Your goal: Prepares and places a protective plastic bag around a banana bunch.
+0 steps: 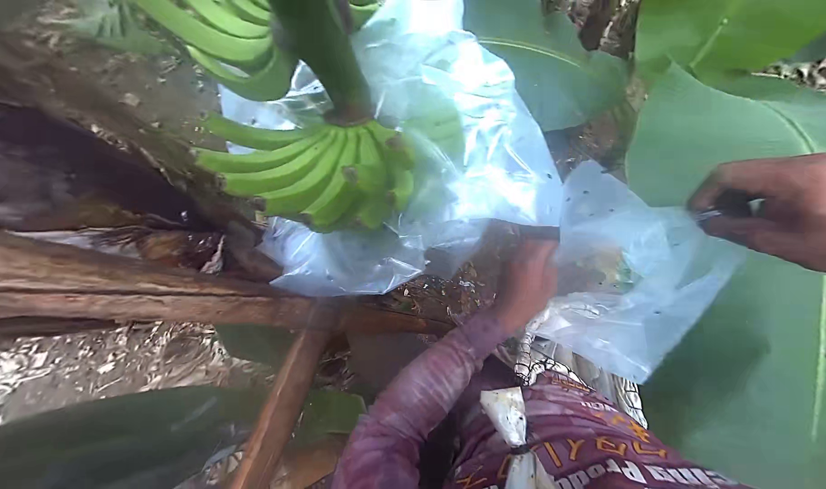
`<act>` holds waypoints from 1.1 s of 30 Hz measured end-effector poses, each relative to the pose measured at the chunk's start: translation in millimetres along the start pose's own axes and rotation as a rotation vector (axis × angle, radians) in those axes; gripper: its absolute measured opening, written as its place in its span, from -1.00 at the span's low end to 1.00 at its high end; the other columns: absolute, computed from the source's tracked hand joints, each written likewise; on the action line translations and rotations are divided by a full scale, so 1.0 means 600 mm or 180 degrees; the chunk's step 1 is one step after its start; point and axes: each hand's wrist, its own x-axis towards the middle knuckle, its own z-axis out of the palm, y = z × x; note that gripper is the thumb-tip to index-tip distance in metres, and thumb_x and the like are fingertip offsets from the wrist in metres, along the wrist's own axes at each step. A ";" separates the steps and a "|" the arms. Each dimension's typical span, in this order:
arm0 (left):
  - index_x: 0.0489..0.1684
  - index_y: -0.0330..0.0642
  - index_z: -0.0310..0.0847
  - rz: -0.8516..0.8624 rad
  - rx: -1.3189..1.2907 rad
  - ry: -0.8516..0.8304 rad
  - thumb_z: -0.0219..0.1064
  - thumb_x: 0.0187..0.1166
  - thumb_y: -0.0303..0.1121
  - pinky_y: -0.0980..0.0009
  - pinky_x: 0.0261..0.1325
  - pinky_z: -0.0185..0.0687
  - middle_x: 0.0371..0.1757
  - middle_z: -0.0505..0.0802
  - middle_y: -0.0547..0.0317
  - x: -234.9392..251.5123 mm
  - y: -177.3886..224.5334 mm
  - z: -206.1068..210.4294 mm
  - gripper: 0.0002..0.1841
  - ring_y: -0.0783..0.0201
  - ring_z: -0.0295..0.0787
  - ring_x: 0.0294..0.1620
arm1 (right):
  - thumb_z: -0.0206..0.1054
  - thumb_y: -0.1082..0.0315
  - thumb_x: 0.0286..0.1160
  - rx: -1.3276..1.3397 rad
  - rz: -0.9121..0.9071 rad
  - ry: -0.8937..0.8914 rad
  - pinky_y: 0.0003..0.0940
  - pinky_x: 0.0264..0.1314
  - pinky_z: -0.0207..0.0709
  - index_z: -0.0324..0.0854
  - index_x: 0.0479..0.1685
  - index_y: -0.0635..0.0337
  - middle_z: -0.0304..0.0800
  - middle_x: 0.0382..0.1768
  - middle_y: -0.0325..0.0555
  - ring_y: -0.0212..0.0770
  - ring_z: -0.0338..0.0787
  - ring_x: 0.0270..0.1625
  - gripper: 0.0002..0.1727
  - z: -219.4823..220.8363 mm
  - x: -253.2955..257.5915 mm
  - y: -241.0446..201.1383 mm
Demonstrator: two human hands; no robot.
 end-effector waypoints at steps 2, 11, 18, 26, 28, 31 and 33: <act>0.18 -0.38 0.75 -0.0089 -0.0254 -0.0202 0.17 0.71 -0.47 0.08 0.30 0.71 0.10 0.88 -0.15 -0.036 0.023 -0.045 -0.72 0.03 0.85 0.14 | 0.39 0.53 0.35 -0.0426 0.0089 -0.0055 0.09 -0.39 0.55 0.71 -0.19 0.30 0.70 -0.36 0.05 0.02 0.67 -0.42 -0.89 -0.018 0.008 0.006; -0.06 -0.27 0.78 -0.0125 -0.0759 -0.0152 0.25 0.74 -0.34 0.62 -0.18 0.70 -0.36 0.82 0.35 -0.172 0.069 -0.337 -0.79 0.63 0.70 -0.36 | 0.31 0.29 0.53 -0.0305 -0.0407 0.0194 0.33 -0.22 0.66 0.77 -0.09 0.17 0.83 -0.16 0.05 0.14 0.84 -0.21 -0.81 0.062 0.109 -0.011; -0.13 -0.03 0.83 -0.0871 0.0516 0.0179 0.19 0.77 -0.24 0.52 -0.41 0.66 -0.39 0.83 0.40 -0.220 0.090 -0.532 -0.75 0.54 0.68 -0.48 | 0.18 0.00 0.74 0.0661 -0.0933 -0.0048 -0.26 -0.38 0.62 0.76 -0.13 0.06 0.73 -0.43 -0.27 -0.45 0.65 -0.45 -0.63 -0.011 0.268 -0.137; -0.34 -0.18 0.75 -0.1410 -0.0257 -0.0410 0.08 0.82 -0.31 0.60 -0.56 0.51 -0.52 0.79 0.24 -0.220 0.083 -0.555 -0.65 0.50 0.61 -0.60 | 0.37 0.09 0.67 -0.0259 -0.0252 -0.0979 0.21 -0.24 0.45 0.72 -0.45 0.28 0.66 -0.51 0.08 0.04 0.65 -0.37 -0.57 0.024 0.477 -0.225; -0.31 -0.17 0.74 -0.1417 -0.0369 -0.0397 0.05 0.83 -0.32 0.61 -0.46 0.60 -0.49 0.80 0.28 -0.214 0.078 -0.560 -0.65 0.52 0.66 -0.54 | 0.39 0.09 0.63 -0.0568 -0.0269 -0.1027 0.32 -0.17 0.47 0.73 -0.44 0.34 0.70 -0.45 0.19 0.17 0.71 -0.28 -0.55 0.048 0.517 -0.223; -0.25 -0.20 0.73 -0.1652 -0.0201 -0.0286 0.00 0.84 -0.33 0.48 -0.29 0.69 -0.41 0.80 0.24 -0.188 0.099 -0.584 -0.65 0.45 0.70 -0.42 | 0.40 0.08 0.61 -0.1014 0.0093 -0.1162 0.48 0.10 0.48 0.73 -0.33 0.42 0.77 -0.18 0.39 0.39 0.76 0.04 -0.54 0.078 0.555 -0.225; -0.21 -0.21 0.73 -0.1900 0.0110 -0.0229 0.01 0.86 -0.28 0.44 -0.33 0.63 -0.36 0.80 0.19 -0.170 0.117 -0.590 -0.64 0.40 0.68 -0.41 | 0.41 0.09 0.58 -0.1163 0.0326 -0.1171 0.52 0.17 0.46 0.72 -0.31 0.48 0.75 -0.08 0.48 0.47 0.73 0.17 -0.53 0.095 0.568 -0.217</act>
